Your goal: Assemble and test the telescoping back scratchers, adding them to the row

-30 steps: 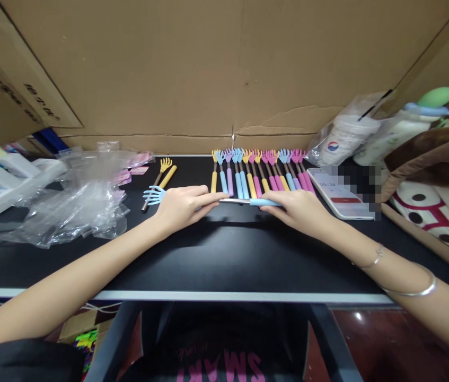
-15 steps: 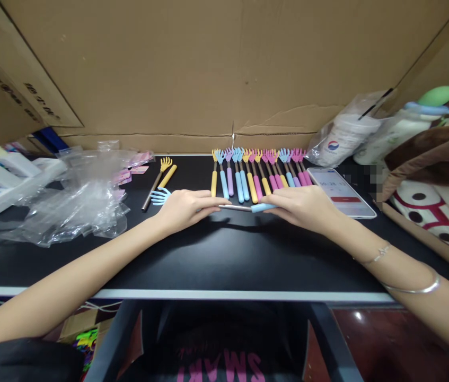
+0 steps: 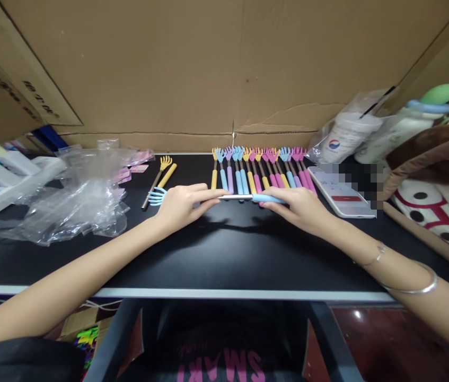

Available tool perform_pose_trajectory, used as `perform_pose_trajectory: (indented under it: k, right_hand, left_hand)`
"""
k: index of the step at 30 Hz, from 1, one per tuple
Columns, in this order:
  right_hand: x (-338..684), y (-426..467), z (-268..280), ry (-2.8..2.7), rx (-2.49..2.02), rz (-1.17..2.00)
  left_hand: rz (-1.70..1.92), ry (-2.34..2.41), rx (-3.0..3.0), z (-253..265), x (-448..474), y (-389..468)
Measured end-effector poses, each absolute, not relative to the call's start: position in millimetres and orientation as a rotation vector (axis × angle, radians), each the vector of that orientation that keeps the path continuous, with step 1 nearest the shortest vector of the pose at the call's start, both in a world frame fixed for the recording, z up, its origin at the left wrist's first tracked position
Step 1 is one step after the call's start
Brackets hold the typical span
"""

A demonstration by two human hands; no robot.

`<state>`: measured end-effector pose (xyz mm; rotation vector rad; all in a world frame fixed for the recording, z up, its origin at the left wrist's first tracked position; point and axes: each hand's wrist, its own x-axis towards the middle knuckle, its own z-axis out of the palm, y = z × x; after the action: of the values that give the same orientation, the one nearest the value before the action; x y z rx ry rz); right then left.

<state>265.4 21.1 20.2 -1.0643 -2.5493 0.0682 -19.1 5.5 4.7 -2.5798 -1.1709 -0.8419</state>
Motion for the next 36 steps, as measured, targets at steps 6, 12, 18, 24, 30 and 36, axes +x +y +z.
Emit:
perform_pose_trajectory:
  k: [6, 12, 18, 24, 30, 36]
  right_hand:
    - [264.2, 23.5, 17.8, -2.573, -1.065, 0.368]
    - [263.4, 21.7, 19.0, -2.673, -1.135, 0.173]
    - [264.4, 19.5, 17.7, -2.709, -1.098, -0.241]
    - [266.6, 17.4, 19.8, -2.719, -0.959, -0.474]
    - [266.8, 14.5, 26.3, -2.636, -1.006, -0.473]
    - [265.8, 15.4, 25.3, -2.618, -1.105, -0.312]
  left_hand:
    - [-0.752, -1.032, -2.398, 8.0, -21.7, 5.1]
    - [-0.674, -0.832, -2.281, 9.6, -22.3, 5.3]
    - [-0.619, -0.822, -2.285, 9.9, -21.3, 5.0]
    - [-0.611, -0.814, -2.406, 2.3, -22.4, 7.0]
    - [-0.72, -1.082, -2.529, 1.5, -18.4, 4.7]
    - [-0.799, -1.241, -2.666, 0.8, -16.8, 5.6]
